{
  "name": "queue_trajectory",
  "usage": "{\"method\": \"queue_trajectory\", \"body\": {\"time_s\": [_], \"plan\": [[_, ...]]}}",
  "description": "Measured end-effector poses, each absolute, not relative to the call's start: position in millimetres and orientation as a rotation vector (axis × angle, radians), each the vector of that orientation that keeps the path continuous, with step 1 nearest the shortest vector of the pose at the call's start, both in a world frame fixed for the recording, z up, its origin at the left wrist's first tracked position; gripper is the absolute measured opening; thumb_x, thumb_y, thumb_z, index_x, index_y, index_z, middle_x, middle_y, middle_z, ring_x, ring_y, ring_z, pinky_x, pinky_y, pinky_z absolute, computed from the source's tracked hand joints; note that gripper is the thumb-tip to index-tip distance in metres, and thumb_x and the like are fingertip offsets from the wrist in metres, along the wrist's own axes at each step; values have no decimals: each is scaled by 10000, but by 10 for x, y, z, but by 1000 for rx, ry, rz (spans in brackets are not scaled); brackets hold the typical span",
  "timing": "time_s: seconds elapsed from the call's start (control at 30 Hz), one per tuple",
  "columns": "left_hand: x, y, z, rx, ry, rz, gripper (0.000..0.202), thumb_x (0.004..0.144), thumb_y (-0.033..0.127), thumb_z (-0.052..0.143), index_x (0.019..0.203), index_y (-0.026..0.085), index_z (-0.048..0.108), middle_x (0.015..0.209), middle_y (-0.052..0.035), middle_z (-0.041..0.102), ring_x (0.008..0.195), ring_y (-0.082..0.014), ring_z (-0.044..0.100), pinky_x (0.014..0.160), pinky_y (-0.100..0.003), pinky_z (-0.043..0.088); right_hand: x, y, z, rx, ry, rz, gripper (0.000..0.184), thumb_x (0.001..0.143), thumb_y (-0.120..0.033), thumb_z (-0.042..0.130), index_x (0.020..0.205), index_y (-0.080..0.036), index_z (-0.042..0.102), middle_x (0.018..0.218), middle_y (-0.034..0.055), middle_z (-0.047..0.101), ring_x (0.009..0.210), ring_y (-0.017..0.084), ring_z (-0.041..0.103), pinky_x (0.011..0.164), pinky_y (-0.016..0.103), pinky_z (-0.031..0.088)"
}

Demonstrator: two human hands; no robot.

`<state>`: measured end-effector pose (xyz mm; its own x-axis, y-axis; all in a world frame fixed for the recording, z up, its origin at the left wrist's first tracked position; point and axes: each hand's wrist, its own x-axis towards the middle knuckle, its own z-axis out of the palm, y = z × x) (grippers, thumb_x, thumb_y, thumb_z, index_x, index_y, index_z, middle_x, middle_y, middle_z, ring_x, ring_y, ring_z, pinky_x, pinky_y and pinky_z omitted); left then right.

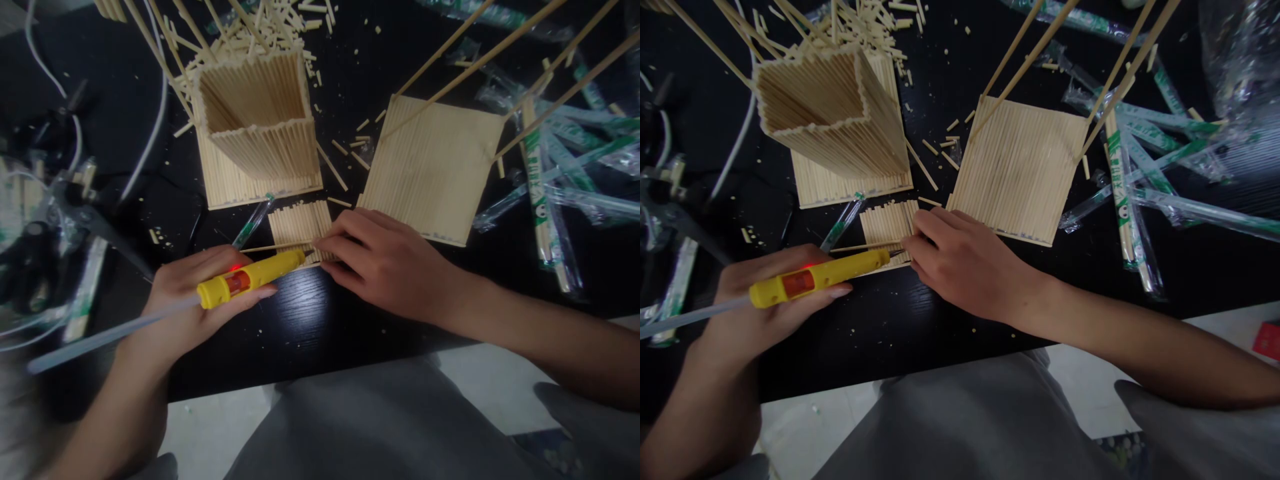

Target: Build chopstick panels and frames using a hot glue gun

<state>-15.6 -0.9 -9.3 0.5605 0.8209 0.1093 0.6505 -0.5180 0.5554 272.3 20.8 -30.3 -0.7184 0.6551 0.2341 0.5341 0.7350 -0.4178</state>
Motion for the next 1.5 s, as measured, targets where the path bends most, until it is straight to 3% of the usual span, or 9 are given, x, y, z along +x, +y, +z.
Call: {"method": "queue_trajectory", "body": {"time_s": [0.83,1.27,1.5], "plan": [[-153,-15,-66,2258,1130,497,188,994,425,699,990,263,604,865,3,676,723,-160,680,577,-321,556,2732,210,-315,-922,-2567,475,234,1074,-184,511,1104,-96,725,1049,142,674,969,249,634,878,407,572],[-112,9,-73,2310,1168,475,205,1009,443,667,954,255,607,813,13,657,664,-149,644,537,-299,491,2723,205,-316,-932,-2560,491,240,1076,-178,499,1110,-104,724,1101,149,677,1022,259,648,907,419,583],[-125,-20,-85,2323,1217,434,235,1022,460,647,943,253,568,820,17,626,660,-140,614,554,-307,464,2734,208,-315,-917,-2542,504,241,1063,-180,531,1129,-54,725,1101,174,684,1016,271,665,912,438,602]]}}
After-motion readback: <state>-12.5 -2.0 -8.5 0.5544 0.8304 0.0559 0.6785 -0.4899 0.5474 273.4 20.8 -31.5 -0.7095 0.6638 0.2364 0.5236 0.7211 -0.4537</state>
